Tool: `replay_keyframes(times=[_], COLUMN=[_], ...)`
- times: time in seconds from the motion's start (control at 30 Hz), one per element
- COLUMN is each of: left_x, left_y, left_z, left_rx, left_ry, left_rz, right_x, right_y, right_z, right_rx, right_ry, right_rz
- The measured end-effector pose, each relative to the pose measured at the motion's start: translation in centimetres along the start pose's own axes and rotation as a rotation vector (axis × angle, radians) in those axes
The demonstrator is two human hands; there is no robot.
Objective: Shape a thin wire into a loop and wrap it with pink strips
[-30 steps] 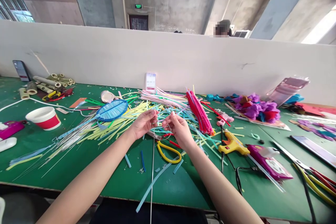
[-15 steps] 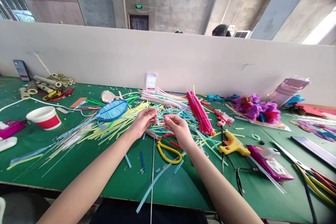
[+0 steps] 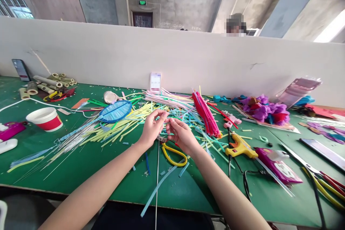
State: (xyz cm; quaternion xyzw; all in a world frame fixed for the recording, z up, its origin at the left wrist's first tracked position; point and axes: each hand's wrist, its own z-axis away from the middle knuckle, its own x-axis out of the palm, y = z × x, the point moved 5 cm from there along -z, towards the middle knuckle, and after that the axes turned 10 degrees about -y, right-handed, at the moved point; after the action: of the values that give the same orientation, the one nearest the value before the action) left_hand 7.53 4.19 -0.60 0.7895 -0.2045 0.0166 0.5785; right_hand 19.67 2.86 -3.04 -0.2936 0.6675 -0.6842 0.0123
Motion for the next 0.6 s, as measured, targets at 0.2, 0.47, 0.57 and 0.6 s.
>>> replay_keyframes(times=[0.2, 0.47, 0.57, 0.6], left_x=[-0.4, -0.4, -0.8, -1.0], left_y=[-0.6, -0.9, -1.0, -1.1], left_z=[-0.4, -0.5, -0.8, -1.0], left_rx=[-0.075, -0.145, -0.141, -0.140], left_ry=[0.001, -0.071, -0.056, -0.049], left_rz=[0.156, 0.273, 0.297, 0.305], right_x=[0.5, 1.4, 1.3, 1.2], right_y=[0.2, -0.3, -0.3, -0.3], right_z=[0.0, 0.1, 0.2, 0.2], right_rx=[0.027, 0.011, 0.012, 0.014], right_ry=[-0.061, -0.089, -0.093, -0.097], right_rz=[-0.098, -0.245, -0.278, -0.288])
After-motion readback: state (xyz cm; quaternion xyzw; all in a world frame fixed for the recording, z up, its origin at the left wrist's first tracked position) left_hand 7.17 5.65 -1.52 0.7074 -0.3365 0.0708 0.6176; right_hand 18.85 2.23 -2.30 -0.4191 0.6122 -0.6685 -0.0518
